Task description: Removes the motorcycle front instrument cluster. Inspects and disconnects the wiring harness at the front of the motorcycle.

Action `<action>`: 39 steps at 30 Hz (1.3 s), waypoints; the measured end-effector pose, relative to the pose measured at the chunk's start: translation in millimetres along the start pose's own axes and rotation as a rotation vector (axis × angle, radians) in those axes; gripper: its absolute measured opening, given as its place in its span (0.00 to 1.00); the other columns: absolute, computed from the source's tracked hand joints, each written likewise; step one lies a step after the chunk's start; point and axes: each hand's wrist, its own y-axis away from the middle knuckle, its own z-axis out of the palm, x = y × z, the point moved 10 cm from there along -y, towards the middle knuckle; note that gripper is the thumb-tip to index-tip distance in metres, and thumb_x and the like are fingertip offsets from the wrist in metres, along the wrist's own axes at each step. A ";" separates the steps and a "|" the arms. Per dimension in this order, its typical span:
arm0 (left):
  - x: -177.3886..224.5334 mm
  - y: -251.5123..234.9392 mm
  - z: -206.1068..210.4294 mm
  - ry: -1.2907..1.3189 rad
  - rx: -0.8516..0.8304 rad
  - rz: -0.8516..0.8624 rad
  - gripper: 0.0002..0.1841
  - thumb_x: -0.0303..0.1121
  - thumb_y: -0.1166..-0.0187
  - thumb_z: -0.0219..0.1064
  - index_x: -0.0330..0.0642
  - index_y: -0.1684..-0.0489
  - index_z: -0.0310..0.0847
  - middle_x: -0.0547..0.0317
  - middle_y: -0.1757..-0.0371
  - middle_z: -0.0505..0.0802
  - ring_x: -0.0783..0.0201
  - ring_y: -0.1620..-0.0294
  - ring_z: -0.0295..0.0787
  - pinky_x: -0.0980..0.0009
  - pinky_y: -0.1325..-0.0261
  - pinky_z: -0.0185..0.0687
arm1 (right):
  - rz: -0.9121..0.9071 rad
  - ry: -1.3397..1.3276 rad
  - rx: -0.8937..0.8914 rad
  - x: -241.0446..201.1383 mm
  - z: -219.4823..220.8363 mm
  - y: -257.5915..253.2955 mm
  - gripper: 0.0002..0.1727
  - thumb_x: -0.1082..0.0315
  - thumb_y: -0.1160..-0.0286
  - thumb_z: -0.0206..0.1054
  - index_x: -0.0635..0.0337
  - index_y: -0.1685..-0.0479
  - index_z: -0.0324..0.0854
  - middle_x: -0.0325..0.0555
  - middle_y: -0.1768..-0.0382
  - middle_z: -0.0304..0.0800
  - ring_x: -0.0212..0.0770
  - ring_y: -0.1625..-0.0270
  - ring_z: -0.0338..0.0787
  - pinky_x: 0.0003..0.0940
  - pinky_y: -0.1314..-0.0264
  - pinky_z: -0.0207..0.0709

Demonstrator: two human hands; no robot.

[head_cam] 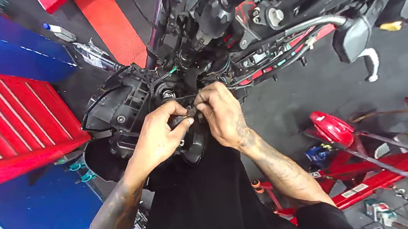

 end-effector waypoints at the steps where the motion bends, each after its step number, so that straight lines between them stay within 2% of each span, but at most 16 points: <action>1: 2.1 0.1 -0.6 -0.056 0.029 0.016 0.10 0.42 0.21 0.72 0.49 0.52 0.88 0.65 0.52 0.93 0.75 0.51 0.89 0.71 0.45 0.86 | 0.094 -0.081 0.034 9.2 -3.4 -0.2 0.11 0.70 0.12 0.56 0.68 0.54 0.83 0.53 0.54 0.87 0.44 0.46 0.88 0.38 0.41 0.84; 4: -2.0 1.8 1.3 -0.126 0.078 0.044 0.08 0.40 0.24 0.72 0.48 0.58 0.90 0.61 0.52 0.93 0.71 0.51 0.89 0.67 0.46 0.87 | 0.463 -0.406 0.146 41.4 -23.7 1.0 0.14 0.67 0.06 0.43 0.63 0.41 0.72 0.42 0.61 0.89 0.32 0.70 0.86 0.27 0.72 0.80; 6: -6.3 3.0 1.2 -0.060 0.076 0.040 0.08 0.39 0.23 0.71 0.47 0.55 0.90 0.62 0.52 0.93 0.73 0.50 0.89 0.70 0.45 0.87 | 0.482 -0.495 0.084 35.9 -31.0 1.3 0.12 0.68 0.07 0.47 0.62 0.41 0.73 0.43 0.63 0.90 0.33 0.73 0.86 0.28 0.77 0.80; 11: -13.1 -4.1 0.7 0.106 -0.004 -0.005 0.09 0.37 0.19 0.68 0.47 0.48 0.90 0.64 0.47 0.93 0.74 0.46 0.90 0.71 0.42 0.88 | 0.350 -0.550 -0.073 19.8 -65.7 37.1 0.08 0.71 0.17 0.65 0.62 0.47 0.84 0.39 0.62 0.93 0.31 0.67 0.91 0.28 0.69 0.88; 13: -16.1 -3.3 2.8 0.144 -0.013 -0.027 0.11 0.36 0.18 0.67 0.48 0.44 0.90 0.65 0.47 0.94 0.74 0.47 0.91 0.70 0.44 0.90 | 0.461 -0.203 -0.109 51.1 -92.7 70.7 0.09 0.68 0.14 0.63 0.58 0.48 0.87 0.38 0.58 0.94 0.32 0.63 0.92 0.30 0.62 0.89; 14: -16.2 -3.4 4.2 0.146 -0.023 -0.034 0.13 0.37 0.18 0.67 0.49 0.41 0.89 0.65 0.46 0.94 0.74 0.47 0.91 0.71 0.44 0.90 | 0.539 0.102 -0.186 70.1 -102.4 89.6 0.11 0.66 0.14 0.61 0.55 0.49 0.89 0.40 0.53 0.94 0.36 0.55 0.93 0.36 0.53 0.88; 15: -14.7 -4.1 5.6 0.142 -0.034 -0.032 0.13 0.38 0.17 0.67 0.49 0.40 0.89 0.65 0.45 0.94 0.74 0.47 0.91 0.71 0.44 0.90 | 0.606 0.325 -0.282 86.3 -105.9 106.8 0.13 0.69 0.16 0.59 0.58 0.50 0.91 0.50 0.46 0.94 0.50 0.44 0.92 0.53 0.42 0.84; 16: -11.9 -5.0 6.8 0.129 -0.042 -0.018 0.13 0.39 0.17 0.67 0.49 0.40 0.90 0.65 0.45 0.94 0.74 0.46 0.91 0.71 0.43 0.90 | 0.658 0.447 -0.349 98.0 -105.5 121.4 0.14 0.73 0.19 0.58 0.61 0.51 0.92 0.59 0.43 0.92 0.64 0.38 0.88 0.67 0.38 0.79; 17: -8.8 -6.7 7.6 0.111 -0.039 0.001 0.13 0.41 0.17 0.68 0.49 0.41 0.91 0.65 0.46 0.93 0.74 0.46 0.91 0.72 0.43 0.89 | 0.678 0.503 -0.376 103.1 -103.5 130.1 0.15 0.74 0.20 0.56 0.62 0.51 0.92 0.62 0.43 0.91 0.69 0.37 0.87 0.72 0.38 0.77; 19: -4.4 -9.1 9.9 0.073 -0.035 0.025 0.11 0.40 0.18 0.69 0.49 0.45 0.92 0.66 0.48 0.93 0.75 0.47 0.90 0.73 0.43 0.88 | 0.628 0.442 -0.335 92.8 -93.9 129.3 0.16 0.70 0.17 0.57 0.59 0.48 0.91 0.57 0.47 0.94 0.62 0.42 0.91 0.66 0.40 0.81; 22: -0.1 -8.9 13.2 0.043 -0.012 0.050 0.10 0.37 0.21 0.72 0.50 0.47 0.93 0.65 0.49 0.91 0.75 0.47 0.88 0.75 0.44 0.87 | 0.434 0.175 -0.172 53.2 -68.4 99.5 0.11 0.64 0.16 0.64 0.57 0.48 0.91 0.46 0.52 0.94 0.42 0.48 0.93 0.44 0.41 0.87; 24: 1.7 -8.0 14.4 0.033 0.013 0.075 0.10 0.34 0.22 0.72 0.49 0.47 0.93 0.63 0.44 0.91 0.73 0.41 0.87 0.73 0.39 0.86 | 0.303 0.017 -0.071 30.2 -51.4 77.1 0.09 0.66 0.18 0.68 0.59 0.50 0.92 0.45 0.53 0.94 0.37 0.48 0.92 0.38 0.41 0.87; 26: 2.4 -7.5 17.3 0.044 0.004 0.079 0.09 0.33 0.22 0.71 0.47 0.49 0.92 0.62 0.41 0.91 0.71 0.39 0.88 0.71 0.37 0.87 | 0.214 -0.049 0.032 14.7 -39.2 59.3 0.09 0.69 0.20 0.70 0.61 0.50 0.92 0.48 0.54 0.93 0.39 0.48 0.92 0.37 0.42 0.87; 30: -1.4 -5.1 24.9 0.096 -0.050 -0.009 0.09 0.35 0.20 0.69 0.46 0.49 0.89 0.64 0.47 0.91 0.74 0.55 0.90 0.74 0.54 0.90 | 0.151 0.041 0.132 1.3 -20.7 42.3 0.09 0.68 0.23 0.73 0.61 0.50 0.92 0.50 0.54 0.92 0.44 0.47 0.91 0.37 0.43 0.86; 34: 0.3 -2.7 22.3 0.093 0.027 0.010 0.08 0.31 0.24 0.72 0.45 0.50 0.89 0.63 0.48 0.91 0.75 0.49 0.88 0.76 0.48 0.87 | 0.090 0.154 0.189 -5.2 -18.4 37.6 0.05 0.70 0.24 0.73 0.60 0.60 0.93 0.50 0.59 0.92 0.46 0.53 0.90 0.36 0.52 0.85; 39: 4.5 4.6 19.0 0.042 0.159 0.050 0.07 0.31 0.30 0.76 0.44 0.57 0.91 0.63 0.55 0.90 0.75 0.54 0.88 0.78 0.53 0.87 | -0.043 0.262 0.144 -11.4 -11.6 39.3 0.06 0.70 0.25 0.70 0.62 0.63 0.91 0.52 0.61 0.91 0.49 0.55 0.90 0.38 0.57 0.84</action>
